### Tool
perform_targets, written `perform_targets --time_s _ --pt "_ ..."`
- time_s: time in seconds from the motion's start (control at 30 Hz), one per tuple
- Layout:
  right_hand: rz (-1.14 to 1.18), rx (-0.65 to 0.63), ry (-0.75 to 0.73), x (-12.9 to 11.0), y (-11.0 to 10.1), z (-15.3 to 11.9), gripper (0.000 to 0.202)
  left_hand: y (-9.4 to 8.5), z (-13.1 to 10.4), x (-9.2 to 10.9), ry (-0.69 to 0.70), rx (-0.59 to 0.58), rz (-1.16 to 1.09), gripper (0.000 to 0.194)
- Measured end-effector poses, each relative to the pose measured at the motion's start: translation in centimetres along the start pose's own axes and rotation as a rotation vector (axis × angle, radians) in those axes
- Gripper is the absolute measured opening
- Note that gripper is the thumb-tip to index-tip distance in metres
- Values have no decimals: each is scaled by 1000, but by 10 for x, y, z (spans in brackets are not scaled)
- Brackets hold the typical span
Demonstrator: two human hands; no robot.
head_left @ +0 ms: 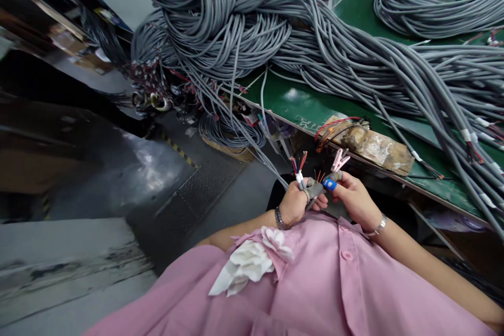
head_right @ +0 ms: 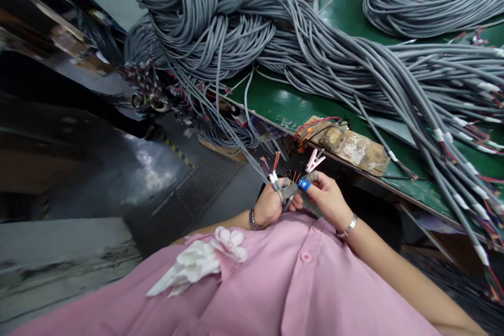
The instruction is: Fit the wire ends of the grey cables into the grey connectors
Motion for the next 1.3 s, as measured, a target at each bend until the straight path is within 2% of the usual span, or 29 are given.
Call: perform_targets --time_s 0.13,0.33,0.53,0.63,0.83,1.03,1.3 --pt "7 -2 -5 2 0 -1 18 -1 0 1 28 43 -5 38" --pt "-26 -90 -9 4 8 -6 18 -7 -2 4 62 130 -46 37" --pt "-60 37 -12 -2 5 2 28 -6 -3 2 38 120 -17 38" --pt "-48 22 -7 1 6 7 28 -4 -3 1 19 97 14 38" --pt "-92 2 -56 2 10 5 25 -1 -3 0 -18 -31 101 37" --pt "-77 60 -91 -11 15 -1 24 -5 -4 2 53 83 41 36" --pt "99 162 -62 10 9 0 20 -3 -4 4 57 121 1 38"
Point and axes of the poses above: each hand's wrist, its own z-axis towards the middle knuckle, its own y-axis out of the palm, x = y × z, the point moved 5 cm from there along z, towards the middle knuckle, and after that the axes turned 11 degrees about -x, right-handed, at the moved point
